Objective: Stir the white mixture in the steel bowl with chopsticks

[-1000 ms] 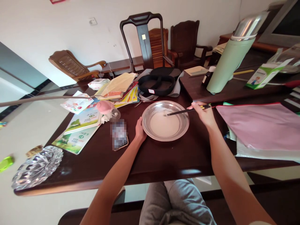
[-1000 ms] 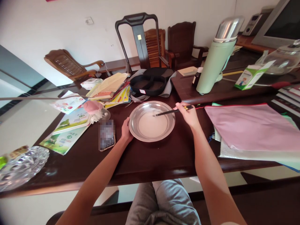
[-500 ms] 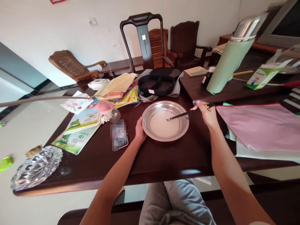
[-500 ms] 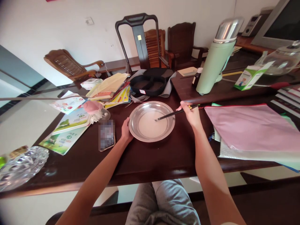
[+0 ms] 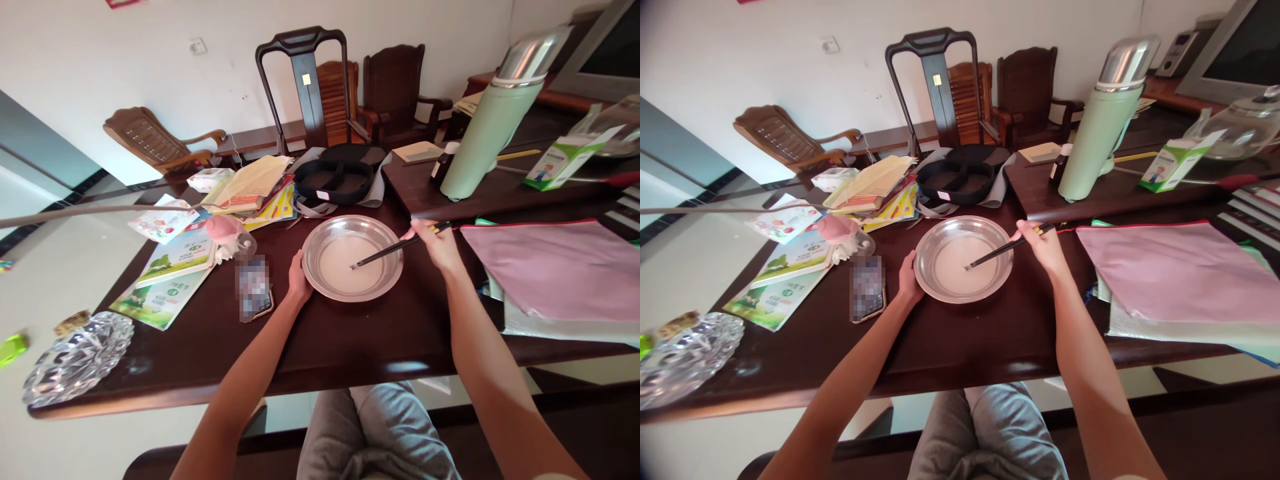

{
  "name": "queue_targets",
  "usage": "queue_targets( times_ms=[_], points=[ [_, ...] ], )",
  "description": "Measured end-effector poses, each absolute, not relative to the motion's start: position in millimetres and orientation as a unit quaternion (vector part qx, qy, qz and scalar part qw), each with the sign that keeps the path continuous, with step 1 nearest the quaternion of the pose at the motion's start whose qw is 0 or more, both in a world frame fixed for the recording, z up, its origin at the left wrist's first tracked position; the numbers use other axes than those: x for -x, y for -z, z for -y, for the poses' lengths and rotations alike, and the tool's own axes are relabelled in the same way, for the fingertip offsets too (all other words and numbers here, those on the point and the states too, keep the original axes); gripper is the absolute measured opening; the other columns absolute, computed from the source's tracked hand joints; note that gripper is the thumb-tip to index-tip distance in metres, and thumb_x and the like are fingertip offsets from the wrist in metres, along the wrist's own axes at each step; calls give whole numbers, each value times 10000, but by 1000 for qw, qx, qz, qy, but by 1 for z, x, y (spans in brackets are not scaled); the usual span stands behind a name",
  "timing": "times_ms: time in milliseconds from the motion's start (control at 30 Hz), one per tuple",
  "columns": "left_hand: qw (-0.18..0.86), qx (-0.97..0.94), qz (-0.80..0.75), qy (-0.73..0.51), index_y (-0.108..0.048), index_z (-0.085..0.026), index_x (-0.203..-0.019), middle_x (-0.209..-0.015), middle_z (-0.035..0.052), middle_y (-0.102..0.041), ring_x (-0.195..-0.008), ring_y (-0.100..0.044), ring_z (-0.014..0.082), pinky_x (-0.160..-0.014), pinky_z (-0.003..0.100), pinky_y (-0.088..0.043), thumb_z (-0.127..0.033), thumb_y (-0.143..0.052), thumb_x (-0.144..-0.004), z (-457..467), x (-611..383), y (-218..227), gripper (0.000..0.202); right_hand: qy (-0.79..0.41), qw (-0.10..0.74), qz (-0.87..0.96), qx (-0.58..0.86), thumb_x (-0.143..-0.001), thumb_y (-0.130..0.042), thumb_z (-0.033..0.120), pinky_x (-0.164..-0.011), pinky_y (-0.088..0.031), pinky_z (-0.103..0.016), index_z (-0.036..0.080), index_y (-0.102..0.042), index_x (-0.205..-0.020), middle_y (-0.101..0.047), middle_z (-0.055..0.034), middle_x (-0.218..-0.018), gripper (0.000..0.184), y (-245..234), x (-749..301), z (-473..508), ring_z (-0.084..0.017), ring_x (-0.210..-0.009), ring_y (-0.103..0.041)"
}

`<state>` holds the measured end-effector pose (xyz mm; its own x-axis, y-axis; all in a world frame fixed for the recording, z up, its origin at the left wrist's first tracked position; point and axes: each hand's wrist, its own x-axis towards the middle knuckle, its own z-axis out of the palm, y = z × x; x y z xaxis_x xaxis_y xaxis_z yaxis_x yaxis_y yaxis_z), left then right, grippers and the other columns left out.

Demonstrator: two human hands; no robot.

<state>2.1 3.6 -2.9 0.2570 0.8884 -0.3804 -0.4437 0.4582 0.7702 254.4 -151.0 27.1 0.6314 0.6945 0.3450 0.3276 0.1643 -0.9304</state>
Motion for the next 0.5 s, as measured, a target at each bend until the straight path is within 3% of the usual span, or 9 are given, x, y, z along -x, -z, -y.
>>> queue_targets(
  times_ms=[167, 367, 500],
  points=[
    [750, -268, -413, -442, -646, -203, -685, -667, -15, -668, -688, -637, 181, -750, 298, -532, -406, -828, -819, -3, -2, 1, 304, -155, 606, 461, 630, -811, -728, 796, -870, -578, -399, 263, -788, -716, -823, -52, -830, 544, -27, -247, 147, -265, -860, -762],
    [750, -269, -404, -449, -637, -193, -680, -664, -23, -661, -658, -617, 157, -730, 277, -533, -414, -856, -787, -3, -2, 2, 329, -111, 671, 377, 629, -829, -712, 795, -854, -573, -407, 263, -735, -614, -762, -36, -665, 574, -24, -258, 150, -241, -707, -727],
    [750, -269, -403, -451, -633, -198, -680, -649, -28, -652, -641, -604, 149, -715, 267, -536, -411, -854, -792, -4, -2, 3, 327, -164, 625, 444, 621, -807, -731, 800, -831, -575, -394, 264, -770, -667, -801, -45, -752, 556, -25, -250, 147, -256, -786, -754]
  ],
)
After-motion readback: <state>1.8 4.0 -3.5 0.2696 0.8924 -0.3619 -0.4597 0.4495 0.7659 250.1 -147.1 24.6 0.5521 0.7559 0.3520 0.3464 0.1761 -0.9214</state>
